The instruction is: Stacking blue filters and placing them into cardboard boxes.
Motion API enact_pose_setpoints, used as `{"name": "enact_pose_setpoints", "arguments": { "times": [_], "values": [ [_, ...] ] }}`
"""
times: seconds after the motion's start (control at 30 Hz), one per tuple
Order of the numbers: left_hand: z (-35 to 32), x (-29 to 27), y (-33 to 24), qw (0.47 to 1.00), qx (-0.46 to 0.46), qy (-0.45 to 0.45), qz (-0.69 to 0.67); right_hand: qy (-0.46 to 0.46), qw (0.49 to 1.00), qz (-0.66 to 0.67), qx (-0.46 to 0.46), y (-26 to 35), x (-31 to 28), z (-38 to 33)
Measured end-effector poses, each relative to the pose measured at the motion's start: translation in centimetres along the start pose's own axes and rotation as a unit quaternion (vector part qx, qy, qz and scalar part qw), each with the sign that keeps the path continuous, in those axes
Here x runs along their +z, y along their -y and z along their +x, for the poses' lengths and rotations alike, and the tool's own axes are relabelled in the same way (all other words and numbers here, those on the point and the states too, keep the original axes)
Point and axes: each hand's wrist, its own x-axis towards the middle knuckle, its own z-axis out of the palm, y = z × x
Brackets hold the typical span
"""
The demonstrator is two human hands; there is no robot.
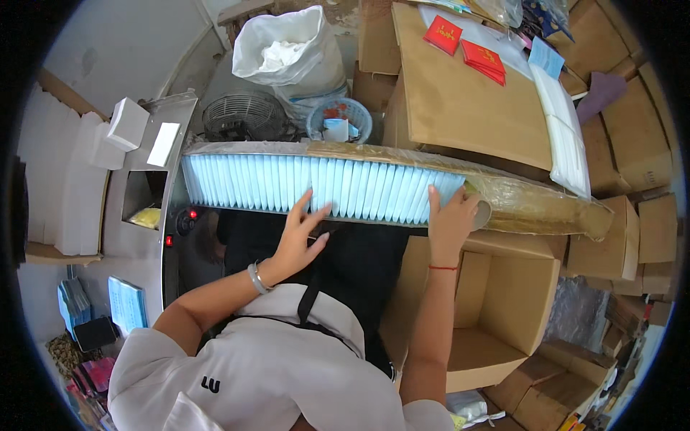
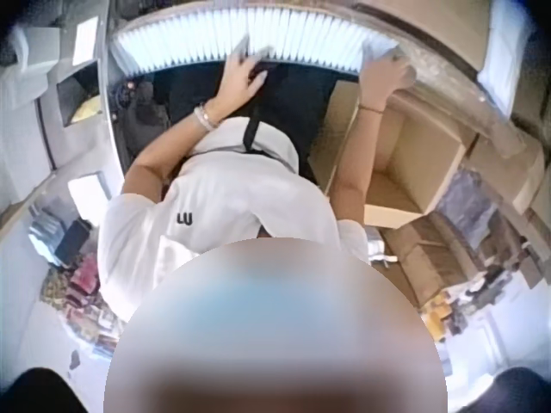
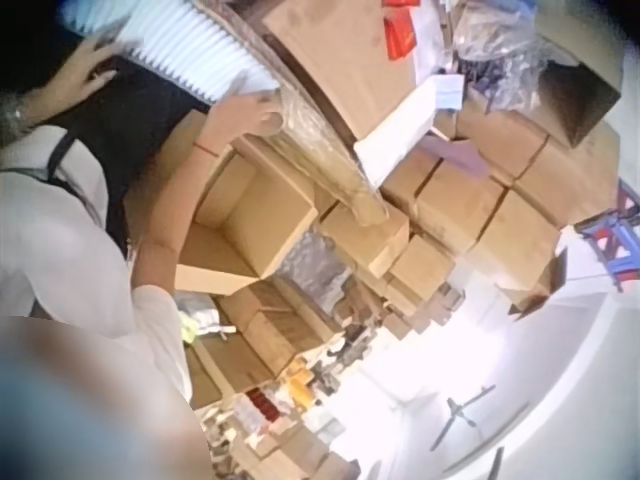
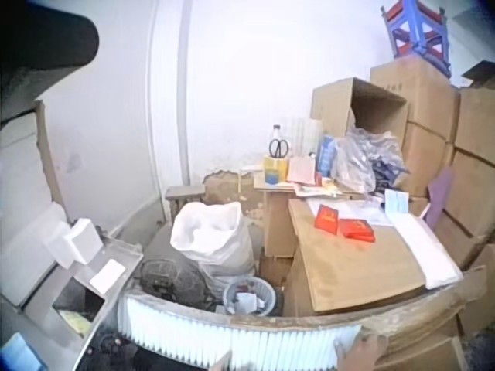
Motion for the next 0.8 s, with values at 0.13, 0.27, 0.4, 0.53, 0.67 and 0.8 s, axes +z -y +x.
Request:
{"name": "enact_pose_setpoints", "arguments": {
  "times": [0.13, 0.27, 0.4, 0.53, 0.67, 0.8],
  "values": [
    [0.8, -1.4, 1.3, 0.871, -0.221, -0.08, -0.432, 0.011, 0.988, 0.151, 0.035, -1.0, 1.6, 0.0],
    [1.8, -1.9, 5.5, 0.941, -0.247, -0.086, -0.216, 0.02, 0.973, 0.225, 0.046, -1.2, 1.1, 0.5],
    [4.1, -0.7, 0.7, 0.981, -0.05, -0.124, 0.139, 0.045, 0.938, 0.319, 0.126, -2.4, 2.5, 1.3],
    [6.3, -1.1, 2.9, 0.936, -0.304, -0.019, -0.179, 0.028, 0.958, 0.279, 0.053, -3.4, 4.3, 1.4],
    [5.6, -0.2, 2.8, 0.981, -0.148, -0.108, -0.068, 0.138, 0.939, 0.312, 0.047, -0.8, 0.6, 1.3],
    [6.6, 0.1, 2.3, 0.987, -0.139, -0.075, -0.025, 0.161, 0.921, 0.347, 0.079, -1.1, 0.5, 1.0]
  ]
}}
